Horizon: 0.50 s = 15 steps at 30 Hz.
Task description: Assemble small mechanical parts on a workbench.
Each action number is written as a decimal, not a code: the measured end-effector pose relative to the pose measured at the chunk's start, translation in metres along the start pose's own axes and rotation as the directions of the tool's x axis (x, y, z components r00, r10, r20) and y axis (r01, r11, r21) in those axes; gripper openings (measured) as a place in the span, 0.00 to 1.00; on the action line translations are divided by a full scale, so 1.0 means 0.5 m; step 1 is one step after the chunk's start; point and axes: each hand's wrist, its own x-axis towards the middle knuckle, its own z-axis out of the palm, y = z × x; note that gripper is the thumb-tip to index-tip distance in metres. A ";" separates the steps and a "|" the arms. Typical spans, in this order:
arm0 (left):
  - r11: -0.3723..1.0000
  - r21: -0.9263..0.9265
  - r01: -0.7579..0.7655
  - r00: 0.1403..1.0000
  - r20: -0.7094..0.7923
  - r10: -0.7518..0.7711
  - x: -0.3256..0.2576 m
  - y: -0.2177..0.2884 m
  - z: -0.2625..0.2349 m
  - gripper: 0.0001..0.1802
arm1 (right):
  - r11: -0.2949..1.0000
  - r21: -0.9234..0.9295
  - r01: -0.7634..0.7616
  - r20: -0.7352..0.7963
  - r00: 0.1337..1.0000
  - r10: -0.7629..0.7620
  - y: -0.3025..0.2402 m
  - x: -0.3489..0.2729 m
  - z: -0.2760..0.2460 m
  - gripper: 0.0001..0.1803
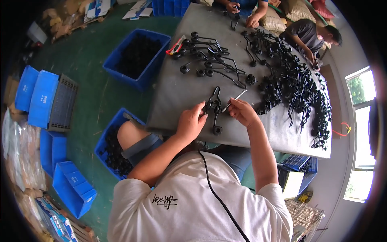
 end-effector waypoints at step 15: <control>1.000 0.022 -0.002 1.000 0.020 0.002 0.004 0.004 -0.005 0.29 | 0.133 -0.869 0.476 0.172 0.544 -0.822 0.095 -0.103 0.132 0.07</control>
